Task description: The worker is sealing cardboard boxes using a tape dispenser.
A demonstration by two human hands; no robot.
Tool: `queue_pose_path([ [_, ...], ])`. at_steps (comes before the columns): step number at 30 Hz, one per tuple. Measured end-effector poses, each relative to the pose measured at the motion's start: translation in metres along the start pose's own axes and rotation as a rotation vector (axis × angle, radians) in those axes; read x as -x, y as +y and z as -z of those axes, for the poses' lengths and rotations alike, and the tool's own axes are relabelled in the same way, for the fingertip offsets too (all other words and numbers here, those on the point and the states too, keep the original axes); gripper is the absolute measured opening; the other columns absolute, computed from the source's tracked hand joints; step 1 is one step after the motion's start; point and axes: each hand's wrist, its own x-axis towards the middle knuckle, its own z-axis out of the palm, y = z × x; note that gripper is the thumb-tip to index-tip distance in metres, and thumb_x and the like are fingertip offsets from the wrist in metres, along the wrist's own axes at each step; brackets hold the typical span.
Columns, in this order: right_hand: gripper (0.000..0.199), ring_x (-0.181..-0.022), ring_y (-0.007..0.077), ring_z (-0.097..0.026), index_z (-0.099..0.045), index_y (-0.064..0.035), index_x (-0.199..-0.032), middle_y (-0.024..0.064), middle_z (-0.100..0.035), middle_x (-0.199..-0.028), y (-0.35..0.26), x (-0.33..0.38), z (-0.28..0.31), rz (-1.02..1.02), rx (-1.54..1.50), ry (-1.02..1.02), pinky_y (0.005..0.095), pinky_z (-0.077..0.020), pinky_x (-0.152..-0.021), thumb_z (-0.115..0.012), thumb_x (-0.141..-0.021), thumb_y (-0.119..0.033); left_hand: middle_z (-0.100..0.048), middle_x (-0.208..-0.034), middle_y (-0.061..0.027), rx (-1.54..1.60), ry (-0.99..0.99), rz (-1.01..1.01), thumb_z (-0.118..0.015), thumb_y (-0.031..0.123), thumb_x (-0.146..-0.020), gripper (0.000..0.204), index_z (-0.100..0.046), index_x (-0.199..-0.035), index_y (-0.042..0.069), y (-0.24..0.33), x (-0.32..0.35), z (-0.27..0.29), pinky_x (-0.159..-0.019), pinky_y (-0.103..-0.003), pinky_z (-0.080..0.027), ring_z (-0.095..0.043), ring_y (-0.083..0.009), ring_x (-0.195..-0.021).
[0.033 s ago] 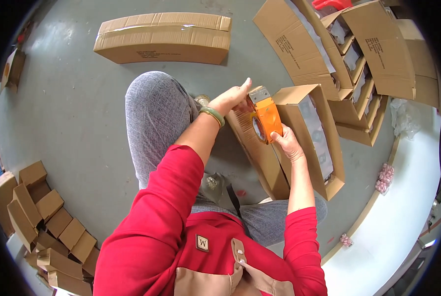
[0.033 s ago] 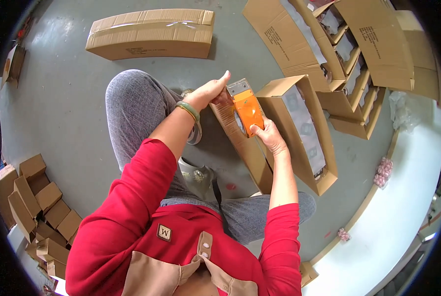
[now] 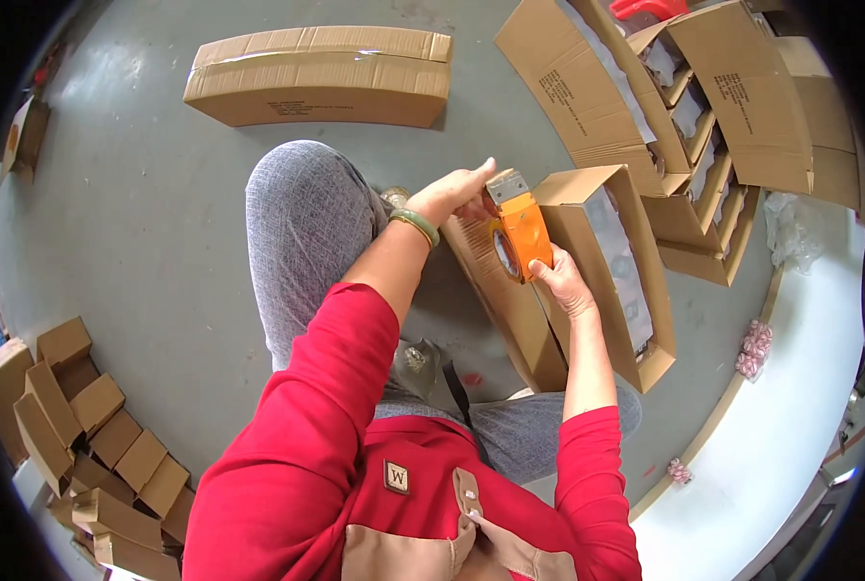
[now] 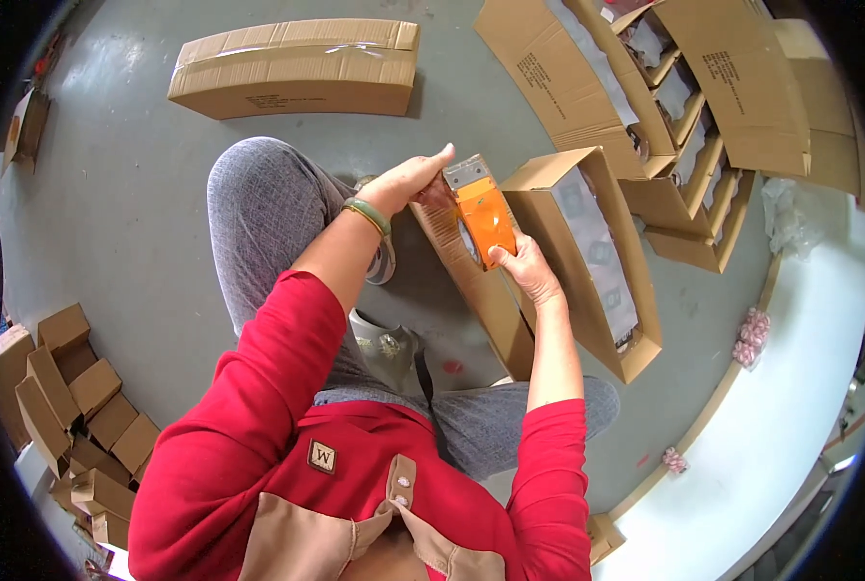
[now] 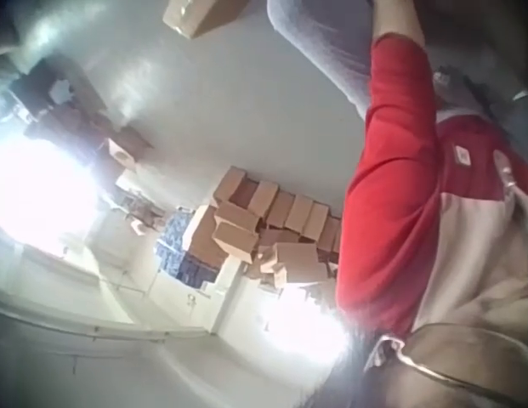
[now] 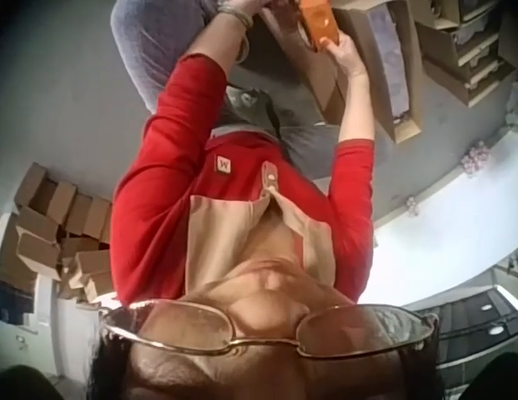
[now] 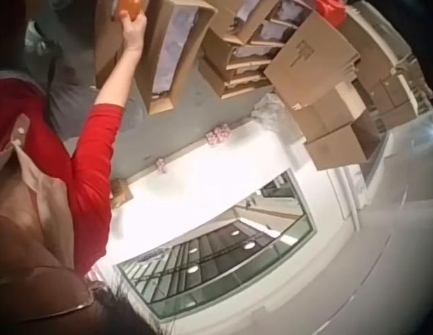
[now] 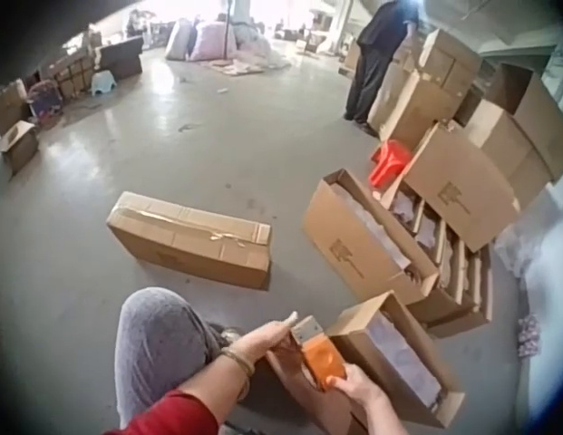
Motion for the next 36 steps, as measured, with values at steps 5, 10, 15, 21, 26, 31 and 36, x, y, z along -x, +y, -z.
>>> queue_pose_path([
  [5,0.055,-0.097,0.0087,-0.052,-0.054,-0.0007,-0.119,-0.0002,-0.060,-0.107,0.001,0.002,0.000,-0.020,0.049,-0.010,0.0270,-0.0424,-0.089,-0.073,-0.081,-0.036,-0.061,-0.072,0.0007,0.353,-0.137,0.117,-0.049,0.023,-0.096,0.022,-0.062,-0.090,0.006,0.001,0.000,-0.008,-0.058,-0.020,-0.054,-0.058,-0.0052,-0.057],
  [10,0.055,-0.097,0.0090,-0.052,-0.054,-0.0005,-0.118,0.0003,-0.060,-0.106,-0.001,0.004,-0.004,-0.034,0.088,-0.001,0.0274,-0.0424,-0.089,-0.073,-0.081,-0.036,-0.061,-0.074,0.0018,0.308,-0.177,0.096,-0.049,0.017,-0.095,0.018,-0.062,-0.091,0.006,-0.002,-0.004,-0.004,-0.051,-0.018,-0.051,-0.057,-0.0045,-0.056],
  [15,0.052,-0.095,0.0089,-0.052,-0.055,-0.0005,-0.116,0.0000,-0.061,-0.103,-0.001,0.008,0.002,-0.040,0.152,-0.008,0.0274,-0.0430,-0.088,-0.072,-0.081,-0.035,-0.059,-0.071,0.0003,0.252,-0.171,0.104,-0.050,0.013,-0.094,0.016,-0.062,-0.089,0.004,0.008,0.001,-0.007,-0.044,-0.017,-0.045,-0.053,-0.0059,-0.053],
  [21,0.045,-0.092,0.0081,-0.053,-0.056,0.0012,-0.115,0.0007,-0.062,-0.101,-0.021,0.017,-0.001,-0.044,0.140,0.045,0.0259,-0.0446,-0.084,-0.069,-0.084,-0.029,-0.054,-0.064,-0.0011,0.307,0.052,-0.030,-0.055,0.012,-0.091,0.015,-0.060,-0.080,0.003,0.009,-0.009,-0.012,-0.044,-0.025,-0.039,-0.046,-0.0087,-0.050],
  [26,0.041,-0.087,0.0087,-0.055,-0.056,0.0029,-0.114,0.0020,-0.063,-0.097,-0.025,0.041,0.007,-0.073,0.267,0.078,0.0260,-0.0464,-0.081,-0.067,-0.086,-0.025,-0.053,-0.061,-0.0016,0.211,0.288,-0.078,-0.058,0.011,-0.090,0.019,-0.059,-0.073,0.002,0.001,-0.031,-0.003,-0.047,-0.027,-0.038,-0.046,-0.0109,-0.052],
  [31,0.040,-0.085,0.0097,-0.055,-0.059,0.0021,-0.111,0.0037,-0.063,-0.094,-0.014,0.049,0.007,-0.127,0.363,0.078,0.0270,-0.0466,-0.079,-0.067,-0.085,-0.028,-0.058,-0.067,-0.0056,-0.080,0.388,-0.090,-0.061,0.012,-0.085,0.015,-0.063,-0.077,0.000,-0.024,-0.050,-0.002,-0.056,-0.030,-0.044,-0.053,-0.0135,-0.057],
  [36,0.049,-0.090,0.0098,-0.055,-0.054,0.0034,-0.117,0.0034,-0.062,-0.099,-0.014,0.043,0.006,-0.159,0.339,0.078,0.0264,-0.0449,-0.083,-0.067,-0.084,-0.031,-0.068,-0.092,-0.0157,-0.119,0.485,-0.083,-0.064,0.022,-0.082,0.020,-0.069,-0.091,0.005,-0.019,-0.048,-0.010,-0.083,-0.035,-0.049,-0.065,-0.0265,-0.091],
])
